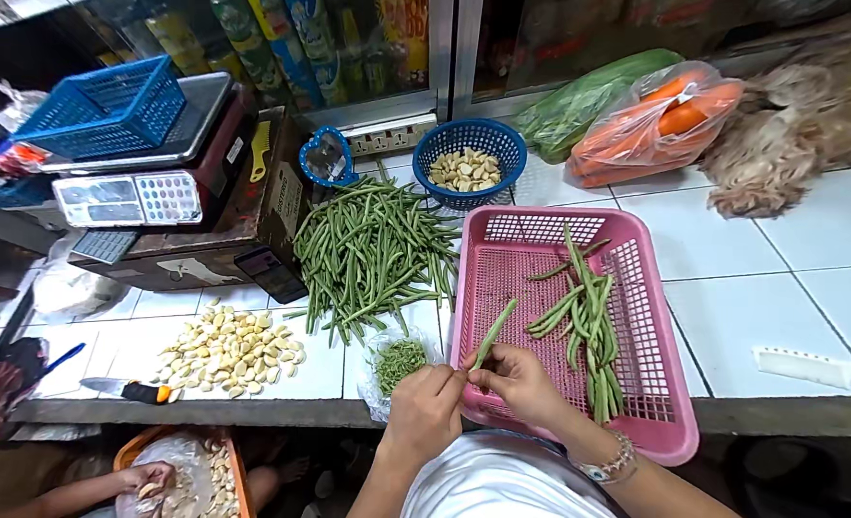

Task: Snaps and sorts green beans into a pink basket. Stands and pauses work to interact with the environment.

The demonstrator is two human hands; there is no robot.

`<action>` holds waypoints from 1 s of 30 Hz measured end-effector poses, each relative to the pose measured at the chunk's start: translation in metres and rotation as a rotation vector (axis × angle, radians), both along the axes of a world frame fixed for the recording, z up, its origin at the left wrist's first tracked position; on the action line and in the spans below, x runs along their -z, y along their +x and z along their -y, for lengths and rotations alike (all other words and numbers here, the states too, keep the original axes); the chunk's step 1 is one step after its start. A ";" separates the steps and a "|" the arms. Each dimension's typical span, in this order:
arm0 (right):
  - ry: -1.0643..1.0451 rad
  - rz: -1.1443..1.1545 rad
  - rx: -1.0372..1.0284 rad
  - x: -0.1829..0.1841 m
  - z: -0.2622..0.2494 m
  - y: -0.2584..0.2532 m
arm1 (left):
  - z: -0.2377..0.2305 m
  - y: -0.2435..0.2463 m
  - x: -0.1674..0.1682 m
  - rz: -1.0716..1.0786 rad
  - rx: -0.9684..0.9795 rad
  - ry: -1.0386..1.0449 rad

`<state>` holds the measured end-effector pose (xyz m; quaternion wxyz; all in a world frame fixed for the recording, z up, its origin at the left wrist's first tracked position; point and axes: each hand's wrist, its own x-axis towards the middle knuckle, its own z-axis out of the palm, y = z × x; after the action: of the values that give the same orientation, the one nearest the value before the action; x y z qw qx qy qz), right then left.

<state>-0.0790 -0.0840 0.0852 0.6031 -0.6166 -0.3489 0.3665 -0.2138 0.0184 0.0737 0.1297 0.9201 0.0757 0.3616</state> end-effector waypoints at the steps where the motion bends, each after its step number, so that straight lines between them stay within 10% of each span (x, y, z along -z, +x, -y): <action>1: -0.042 0.090 -0.064 -0.001 0.002 0.003 | -0.002 -0.002 -0.002 -0.059 0.038 0.035; 13: -0.091 0.484 -0.367 0.013 0.011 -0.008 | -0.016 -0.026 0.009 -0.284 0.238 -0.037; 19: -0.324 0.357 -0.434 0.014 0.010 0.007 | -0.033 -0.044 -0.006 0.123 -0.158 -0.308; 22: -0.334 0.322 -0.320 0.017 0.009 0.011 | -0.031 -0.046 -0.017 -0.137 -0.434 -0.271; 26: -0.281 0.313 -0.344 0.012 0.004 0.006 | -0.016 -0.018 -0.023 -0.484 -0.191 -0.616; 30: -0.123 0.313 -0.342 0.013 0.001 0.006 | -0.004 0.018 -0.015 -0.199 -0.055 -0.325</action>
<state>-0.0733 -0.0845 0.0725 0.4321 -0.6332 -0.5147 0.3838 -0.1960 0.0220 0.0891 0.2588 0.9158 0.1707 0.2553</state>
